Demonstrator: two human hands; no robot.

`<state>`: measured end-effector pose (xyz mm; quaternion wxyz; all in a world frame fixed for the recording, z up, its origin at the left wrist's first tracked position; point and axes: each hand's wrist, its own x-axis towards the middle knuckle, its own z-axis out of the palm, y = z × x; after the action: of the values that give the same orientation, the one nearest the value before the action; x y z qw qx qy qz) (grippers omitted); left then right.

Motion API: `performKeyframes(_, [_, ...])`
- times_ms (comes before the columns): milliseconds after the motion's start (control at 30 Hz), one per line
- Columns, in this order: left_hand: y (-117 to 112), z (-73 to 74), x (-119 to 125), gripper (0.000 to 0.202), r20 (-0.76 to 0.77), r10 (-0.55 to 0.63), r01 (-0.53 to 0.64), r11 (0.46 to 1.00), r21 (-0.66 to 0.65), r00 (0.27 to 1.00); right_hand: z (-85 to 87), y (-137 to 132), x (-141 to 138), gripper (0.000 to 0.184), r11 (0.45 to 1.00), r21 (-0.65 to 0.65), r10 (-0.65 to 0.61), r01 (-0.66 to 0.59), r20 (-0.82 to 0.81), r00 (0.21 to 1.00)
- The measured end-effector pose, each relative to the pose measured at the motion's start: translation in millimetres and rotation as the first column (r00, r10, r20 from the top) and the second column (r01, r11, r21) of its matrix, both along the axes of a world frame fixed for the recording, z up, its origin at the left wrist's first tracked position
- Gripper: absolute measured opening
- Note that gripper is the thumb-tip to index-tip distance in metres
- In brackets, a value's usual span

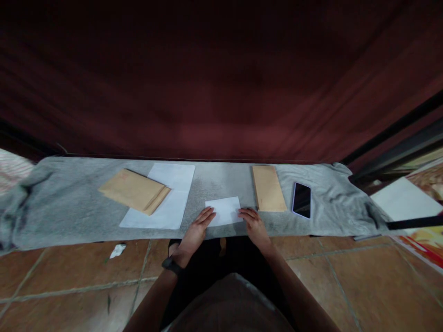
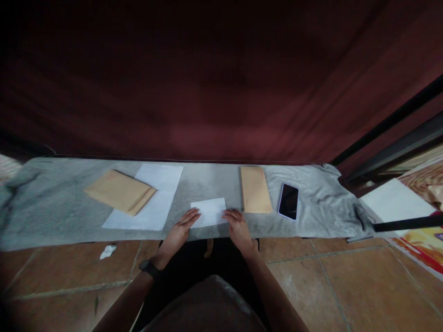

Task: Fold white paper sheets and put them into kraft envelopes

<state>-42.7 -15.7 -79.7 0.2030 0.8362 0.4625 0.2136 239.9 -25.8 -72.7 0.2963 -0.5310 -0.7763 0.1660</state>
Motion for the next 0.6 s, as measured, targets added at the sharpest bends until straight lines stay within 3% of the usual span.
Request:
performKeyframes(233, [1, 4.4, -1, 0.082, -0.015, -0.046, 0.046, 0.998, -0.032, 0.999, 9.9, 4, -49, 0.044, 0.993, 0.033, 0.103, -0.112, 0.216, 0.971])
performKeyframes(433, [1, 10.6, 2, 0.076, 0.002, 0.002, -0.002, 0.999, -0.039, 1.000, 2.4, -2, -70, 0.046, 0.997, 0.045, 0.039, -0.058, 0.347, 0.937])
performKeyframes(600, [4, 20.3, 24, 0.053, 0.001, 0.170, -0.170, 0.985, 0.000, 0.985, 0.8, 12, -82, 0.046, 0.999, 0.045, 0.002, -0.019, 0.340, 0.940])
